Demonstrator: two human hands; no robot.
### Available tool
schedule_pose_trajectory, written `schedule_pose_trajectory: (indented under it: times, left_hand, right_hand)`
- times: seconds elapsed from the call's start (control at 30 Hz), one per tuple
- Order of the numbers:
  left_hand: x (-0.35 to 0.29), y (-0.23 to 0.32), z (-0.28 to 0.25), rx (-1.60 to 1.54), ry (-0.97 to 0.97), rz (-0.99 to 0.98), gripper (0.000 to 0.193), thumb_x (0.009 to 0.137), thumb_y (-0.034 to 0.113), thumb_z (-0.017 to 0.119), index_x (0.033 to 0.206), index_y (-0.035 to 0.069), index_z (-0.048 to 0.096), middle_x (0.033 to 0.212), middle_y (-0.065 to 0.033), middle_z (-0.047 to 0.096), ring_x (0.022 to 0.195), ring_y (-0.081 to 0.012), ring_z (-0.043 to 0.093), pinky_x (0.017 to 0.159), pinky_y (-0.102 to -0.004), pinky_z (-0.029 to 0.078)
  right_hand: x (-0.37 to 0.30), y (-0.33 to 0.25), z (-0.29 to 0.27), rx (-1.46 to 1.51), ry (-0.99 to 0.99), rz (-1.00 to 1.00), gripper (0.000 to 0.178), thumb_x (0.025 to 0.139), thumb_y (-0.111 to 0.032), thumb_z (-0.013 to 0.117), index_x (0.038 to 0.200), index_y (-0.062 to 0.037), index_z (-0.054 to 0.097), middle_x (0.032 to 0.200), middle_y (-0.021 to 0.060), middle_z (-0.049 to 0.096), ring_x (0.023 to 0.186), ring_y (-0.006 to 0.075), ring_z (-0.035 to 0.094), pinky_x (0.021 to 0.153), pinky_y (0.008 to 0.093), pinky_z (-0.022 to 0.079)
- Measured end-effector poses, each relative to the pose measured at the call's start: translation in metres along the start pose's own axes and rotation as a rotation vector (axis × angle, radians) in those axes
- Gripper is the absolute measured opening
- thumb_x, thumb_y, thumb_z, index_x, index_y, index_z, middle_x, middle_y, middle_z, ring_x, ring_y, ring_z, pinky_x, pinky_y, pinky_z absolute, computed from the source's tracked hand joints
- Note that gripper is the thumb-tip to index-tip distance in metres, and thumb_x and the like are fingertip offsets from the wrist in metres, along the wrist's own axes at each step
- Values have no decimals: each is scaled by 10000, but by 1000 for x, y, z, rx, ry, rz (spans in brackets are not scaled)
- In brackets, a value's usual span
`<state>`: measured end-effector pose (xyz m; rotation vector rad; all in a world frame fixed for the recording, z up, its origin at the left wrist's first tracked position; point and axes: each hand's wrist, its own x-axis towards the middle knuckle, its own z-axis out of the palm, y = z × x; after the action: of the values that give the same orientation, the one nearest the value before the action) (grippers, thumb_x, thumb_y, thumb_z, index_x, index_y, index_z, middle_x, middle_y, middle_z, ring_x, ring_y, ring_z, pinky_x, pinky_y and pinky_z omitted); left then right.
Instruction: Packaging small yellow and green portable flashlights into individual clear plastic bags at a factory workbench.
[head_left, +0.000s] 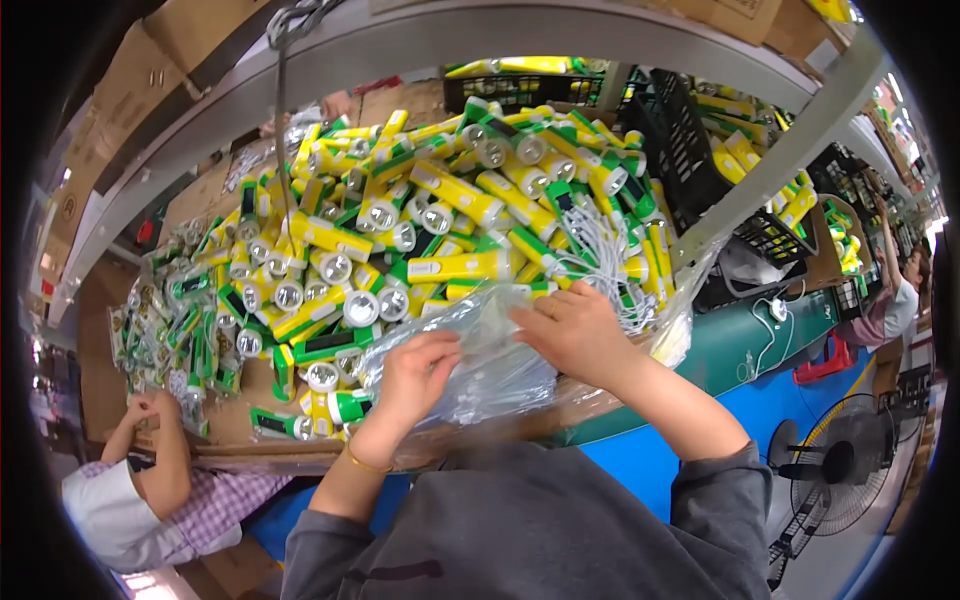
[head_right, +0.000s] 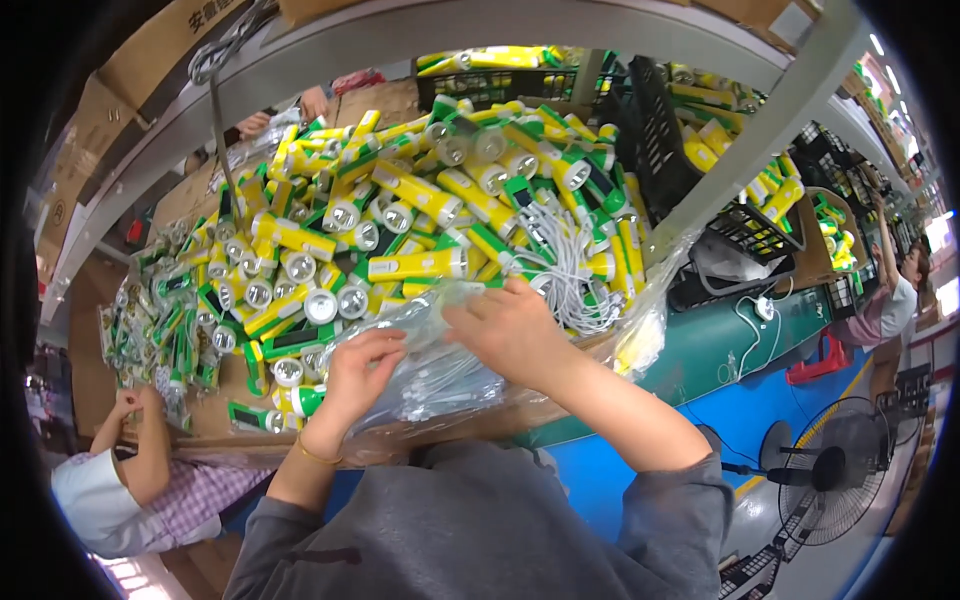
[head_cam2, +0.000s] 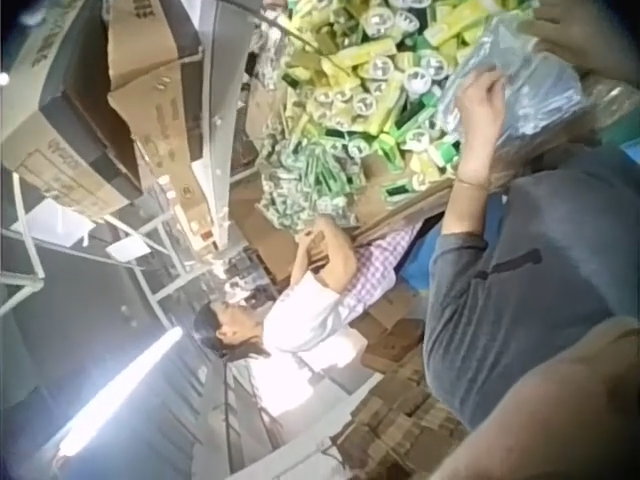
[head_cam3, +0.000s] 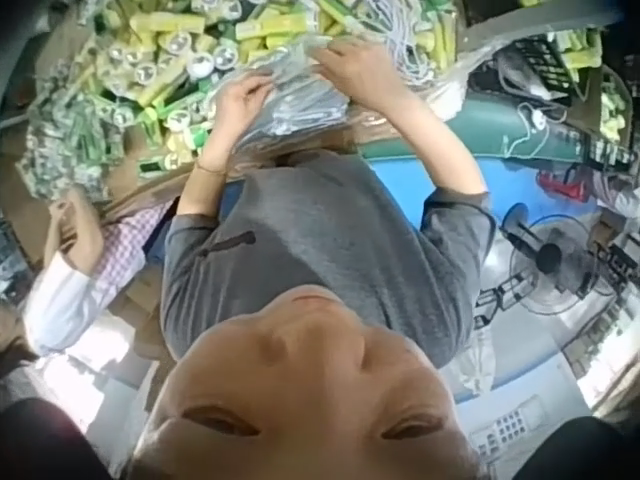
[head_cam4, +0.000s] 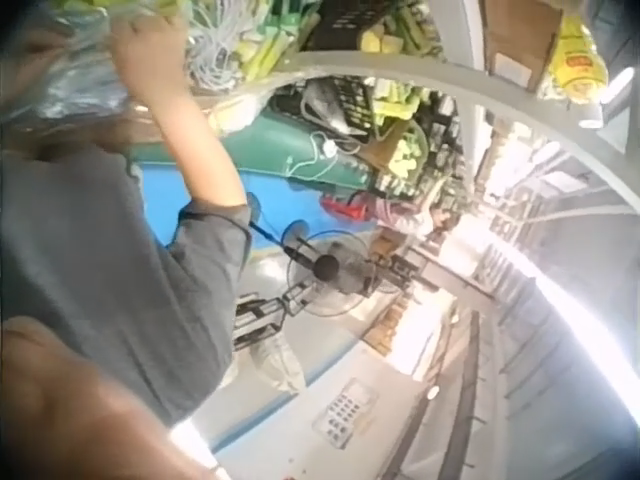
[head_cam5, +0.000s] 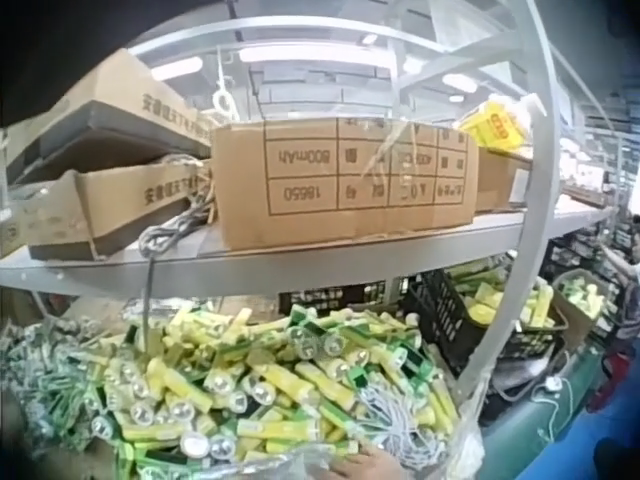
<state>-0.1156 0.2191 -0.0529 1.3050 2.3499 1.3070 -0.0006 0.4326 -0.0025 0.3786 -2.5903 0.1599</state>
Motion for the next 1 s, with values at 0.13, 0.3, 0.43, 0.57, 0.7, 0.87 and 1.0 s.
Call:
schedule_pose_trajectory:
  times: [0.13, 0.3, 0.43, 0.57, 0.7, 0.87, 1.0]
  left_hand:
    - [-1, -6, 1, -284, -43, -196, 67, 739, -56, 679, 790, -15, 666, 905, -104, 678, 798, -176, 659, 702, -295, 538]
    - [1, -12, 0, -450, 187, -316, 106, 737, -32, 695, 808, -1, 622, 891, -86, 663, 801, -159, 632, 742, -271, 503]
    - [-15, -17, -28, 163, 323, -108, 129, 745, -13, 668, 856, 15, 607, 951, -107, 656, 852, -235, 633, 784, -309, 490]
    - [-32, -24, -46, 295, 335, -147, 126, 727, 15, 690, 848, 27, 658, 1011, -131, 649, 930, -282, 614, 807, -348, 486]
    - [-36, 2, -38, 397, 305, -18, 118, 707, 28, 717, 820, 22, 682, 1040, -149, 645, 950, -298, 604, 786, -355, 495]
    - [-37, 5, -33, -17, 200, -26, 159, 713, -116, 538, 778, -7, 633, 1050, -178, 644, 859, -263, 646, 710, -301, 519]
    - [-50, -5, -37, 30, 116, -48, 316, 676, -162, 452, 850, -11, 668, 1086, -175, 632, 905, -284, 654, 681, -308, 555]
  right_hand:
    - [2, -26, 6, 291, -160, 348, 268, 797, -308, 698, 971, -109, 656, 681, 73, 618, 558, 228, 618, 458, 341, 444]
    - [7, -31, 14, 623, 131, 278, 146, 758, -133, 746, 873, -78, 676, 673, 80, 620, 564, 239, 607, 501, 318, 474]
    - [5, 8, -16, 784, 206, 581, 114, 761, -144, 735, 853, -80, 715, 697, 84, 655, 569, 215, 598, 502, 270, 468]
    - [3, 60, 16, 529, -665, 682, 190, 797, -262, 701, 802, -73, 710, 709, 103, 665, 629, 275, 631, 572, 352, 503]
    - [81, 62, 94, 157, -332, 484, 238, 818, -282, 643, 874, -51, 657, 832, 153, 671, 800, 347, 642, 709, 443, 504]
    - [95, 66, 187, 62, -759, 370, 355, 797, -254, 648, 1075, -37, 601, 1055, 192, 615, 992, 353, 583, 844, 420, 472]
    - [92, 78, 135, 247, -539, 383, 446, 751, -242, 691, 1121, -21, 578, 1132, 210, 562, 1108, 337, 520, 909, 410, 448]
